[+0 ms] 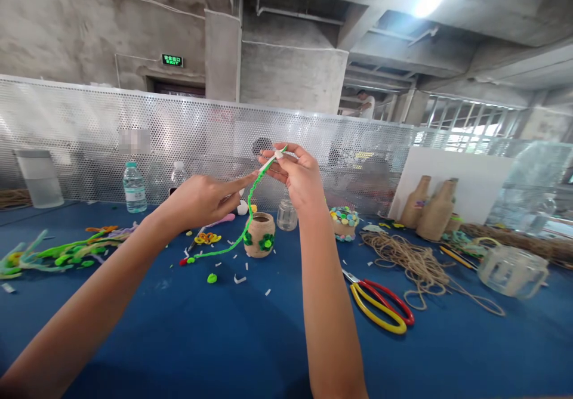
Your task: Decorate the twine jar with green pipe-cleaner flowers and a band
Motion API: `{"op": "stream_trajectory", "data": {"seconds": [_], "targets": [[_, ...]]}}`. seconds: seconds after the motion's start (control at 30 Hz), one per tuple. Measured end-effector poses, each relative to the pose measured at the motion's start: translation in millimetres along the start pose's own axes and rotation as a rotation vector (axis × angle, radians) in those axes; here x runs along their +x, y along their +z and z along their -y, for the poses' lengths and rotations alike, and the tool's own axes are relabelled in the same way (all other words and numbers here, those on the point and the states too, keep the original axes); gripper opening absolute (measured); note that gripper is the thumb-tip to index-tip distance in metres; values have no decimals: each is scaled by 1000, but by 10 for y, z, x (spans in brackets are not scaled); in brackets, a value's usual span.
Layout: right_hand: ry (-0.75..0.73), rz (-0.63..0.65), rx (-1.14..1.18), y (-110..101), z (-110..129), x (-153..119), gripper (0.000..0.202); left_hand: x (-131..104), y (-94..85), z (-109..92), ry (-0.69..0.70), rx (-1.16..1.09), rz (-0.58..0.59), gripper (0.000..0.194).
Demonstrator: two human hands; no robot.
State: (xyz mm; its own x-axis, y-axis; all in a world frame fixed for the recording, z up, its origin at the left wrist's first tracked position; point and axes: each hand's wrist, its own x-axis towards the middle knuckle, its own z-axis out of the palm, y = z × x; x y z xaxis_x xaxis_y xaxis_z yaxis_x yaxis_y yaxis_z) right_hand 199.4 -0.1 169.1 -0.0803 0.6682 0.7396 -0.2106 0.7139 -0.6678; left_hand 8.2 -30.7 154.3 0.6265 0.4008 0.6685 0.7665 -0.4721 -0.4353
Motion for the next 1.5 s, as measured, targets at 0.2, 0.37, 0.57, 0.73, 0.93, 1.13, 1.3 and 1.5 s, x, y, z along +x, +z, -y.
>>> {"op": "stream_trajectory", "data": {"seconds": [0.2, 0.37, 0.57, 0.73, 0.93, 1.13, 1.3, 1.5], "targets": [[36, 16, 66, -3, 14, -1, 11, 13, 26, -24, 7, -60, 60, 48], [70, 2, 100, -7, 9, 4, 10, 10, 57, -56, 31, 34, 75, 48], [100, -16, 192, -4, 12, 7, 12, 33, 53, -90, 49, 132, 123, 48], [127, -45, 183, 12, 28, -2, 12, 21, 102, -58, 65, 23, 76, 47], [118, -27, 111, 48, 37, -6, 11, 4, 168, -10, 59, -194, -99, 46], [147, 103, 11, 58, 54, -31, 17, 12, 111, 5, 22, -369, -156, 45], [177, 166, -53, 45, 61, -41, 17, 1, 77, 30, -12, -414, -199, 43], [154, 137, -97, 86, 106, -66, 17, -14, 60, 66, -31, -579, -207, 41]]}}
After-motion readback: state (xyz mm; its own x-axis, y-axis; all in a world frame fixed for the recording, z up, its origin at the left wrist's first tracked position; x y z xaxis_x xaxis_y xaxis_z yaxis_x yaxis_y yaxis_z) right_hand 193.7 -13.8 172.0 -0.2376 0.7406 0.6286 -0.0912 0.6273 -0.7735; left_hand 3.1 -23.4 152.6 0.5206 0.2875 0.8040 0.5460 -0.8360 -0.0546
